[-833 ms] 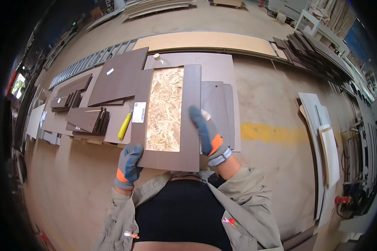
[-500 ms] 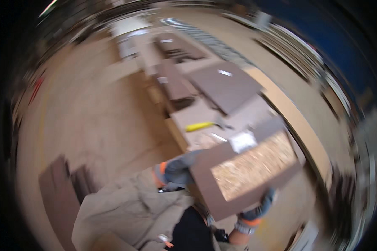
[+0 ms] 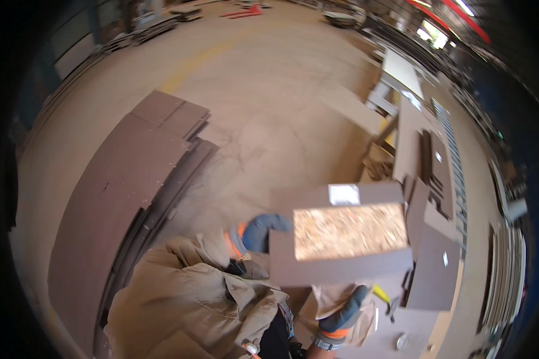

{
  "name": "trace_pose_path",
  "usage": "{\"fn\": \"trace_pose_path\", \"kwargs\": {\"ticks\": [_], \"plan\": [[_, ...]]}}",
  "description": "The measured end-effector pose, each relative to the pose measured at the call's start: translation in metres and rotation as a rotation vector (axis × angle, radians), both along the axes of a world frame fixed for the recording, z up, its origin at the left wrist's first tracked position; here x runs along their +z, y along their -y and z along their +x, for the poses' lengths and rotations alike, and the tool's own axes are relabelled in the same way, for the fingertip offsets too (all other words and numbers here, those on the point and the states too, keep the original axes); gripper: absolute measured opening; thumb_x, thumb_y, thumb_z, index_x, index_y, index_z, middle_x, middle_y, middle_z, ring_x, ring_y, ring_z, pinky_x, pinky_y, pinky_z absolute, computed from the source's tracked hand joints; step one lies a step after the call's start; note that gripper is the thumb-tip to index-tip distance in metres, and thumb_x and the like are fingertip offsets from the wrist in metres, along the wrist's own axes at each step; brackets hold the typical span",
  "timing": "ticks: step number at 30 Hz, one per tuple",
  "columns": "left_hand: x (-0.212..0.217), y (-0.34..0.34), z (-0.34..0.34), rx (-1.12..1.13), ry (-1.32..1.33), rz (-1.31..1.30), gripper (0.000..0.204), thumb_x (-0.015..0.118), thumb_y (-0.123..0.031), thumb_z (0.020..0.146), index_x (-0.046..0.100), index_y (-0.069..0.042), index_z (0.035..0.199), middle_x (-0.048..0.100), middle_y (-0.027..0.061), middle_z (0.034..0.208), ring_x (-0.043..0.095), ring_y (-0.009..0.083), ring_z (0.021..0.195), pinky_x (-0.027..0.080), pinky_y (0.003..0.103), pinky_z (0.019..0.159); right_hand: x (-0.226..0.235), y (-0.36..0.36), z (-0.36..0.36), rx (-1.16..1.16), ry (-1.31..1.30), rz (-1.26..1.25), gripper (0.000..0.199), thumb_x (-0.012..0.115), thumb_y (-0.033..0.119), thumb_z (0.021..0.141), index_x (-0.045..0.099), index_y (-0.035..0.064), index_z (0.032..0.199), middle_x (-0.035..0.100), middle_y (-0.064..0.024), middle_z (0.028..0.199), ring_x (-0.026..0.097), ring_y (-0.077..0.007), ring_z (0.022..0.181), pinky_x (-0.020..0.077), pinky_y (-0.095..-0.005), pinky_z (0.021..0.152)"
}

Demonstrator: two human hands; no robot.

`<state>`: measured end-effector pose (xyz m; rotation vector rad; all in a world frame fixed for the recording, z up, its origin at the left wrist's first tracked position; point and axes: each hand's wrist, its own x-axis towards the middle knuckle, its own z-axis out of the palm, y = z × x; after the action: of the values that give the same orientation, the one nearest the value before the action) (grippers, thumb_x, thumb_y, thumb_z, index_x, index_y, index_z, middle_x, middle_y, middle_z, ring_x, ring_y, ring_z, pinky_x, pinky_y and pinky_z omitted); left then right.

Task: The recorder is cleaning and wiping flat wooden or composite boards using a cloth and a liquid from a bottle.

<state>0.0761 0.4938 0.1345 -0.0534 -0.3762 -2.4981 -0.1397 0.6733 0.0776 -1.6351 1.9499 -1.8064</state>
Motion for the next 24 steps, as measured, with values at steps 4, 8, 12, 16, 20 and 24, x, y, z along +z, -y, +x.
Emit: {"fn": "trace_pose_path", "kwargs": {"ticks": [4, 8, 12, 16, 20, 24], "plan": [[-0.127, 0.1, 0.082, 0.713, 0.519, -0.532, 0.041, 0.049, -0.023, 0.091, 0.053, 0.002, 0.123, 0.059, 0.0122, 0.12, 0.058, 0.0248, 0.108, 0.046, 0.037, 0.096, 0.04, 0.057, 0.002, 0.607, 1.01, 0.052, 0.054, 0.042, 0.035, 0.098, 0.035, 0.0027, 0.141, 0.044, -0.0106, 0.139, 0.044, -0.022, 0.126, 0.0353, -0.038, 0.107], [-0.15, 0.138, 0.212, 0.867, 0.341, 0.025, 0.042, 0.05, -0.019, 0.09, 0.049, 0.003, 0.125, 0.056, 0.014, 0.124, 0.056, 0.0256, 0.113, 0.043, 0.035, 0.1, 0.04, 0.092, 0.007, 0.625, 1.087, 0.035, 0.056, 0.045, 0.039, 0.096, 0.039, 0.0022, 0.138, 0.049, -0.0114, 0.132, 0.049, -0.0248, 0.119, 0.0443, -0.0409, 0.098], [-0.147, 0.158, 0.278, 1.141, 0.655, -0.01, 0.031, 0.053, -0.016, 0.087, 0.056, -0.001, 0.115, 0.061, 0.0122, 0.111, 0.059, 0.022, 0.101, 0.046, 0.032, 0.088, 0.025, 0.129, 0.0, 0.797, 1.022, 0.042, 0.055, 0.044, 0.038, 0.096, 0.039, 0.0017, 0.137, 0.047, -0.0123, 0.135, 0.048, -0.0263, 0.121, 0.044, -0.0415, 0.099], [-0.137, 0.166, 0.278, 1.134, 0.79, 0.015, 0.034, 0.05, -0.016, 0.088, 0.055, 0.0, 0.117, 0.06, 0.0127, 0.115, 0.058, 0.0221, 0.103, 0.046, 0.032, 0.089, 0.004, 0.145, 0.005, 0.69, 1.293, 0.077, 0.059, 0.049, 0.043, 0.092, 0.041, 0.005, 0.137, 0.047, -0.0128, 0.135, 0.048, -0.0282, 0.121, 0.0425, -0.0449, 0.1], [-0.12, 0.168, 0.198, 0.848, 0.566, -0.138, 0.043, 0.047, -0.017, 0.087, 0.049, 0.003, 0.126, 0.056, 0.0144, 0.124, 0.055, 0.0244, 0.112, 0.043, 0.034, 0.096, -0.023, 0.167, -0.005, 0.667, 1.54, 0.002, 0.057, 0.05, 0.042, 0.091, 0.039, 0.0134, 0.14, 0.045, -0.0087, 0.139, 0.046, -0.0268, 0.125, 0.0393, -0.0452, 0.104], [-0.101, 0.163, 0.095, 0.405, 0.474, -0.189, 0.053, 0.047, -0.017, 0.086, 0.043, 0.004, 0.134, 0.053, 0.0159, 0.13, 0.052, 0.0278, 0.118, 0.039, 0.037, 0.102, -0.038, 0.193, -0.015, 0.652, 1.644, 0.03, 0.049, 0.054, 0.038, 0.091, 0.047, 0.0112, 0.131, 0.053, -0.0098, 0.128, 0.052, -0.0269, 0.117, 0.0445, -0.043, 0.099]]}}
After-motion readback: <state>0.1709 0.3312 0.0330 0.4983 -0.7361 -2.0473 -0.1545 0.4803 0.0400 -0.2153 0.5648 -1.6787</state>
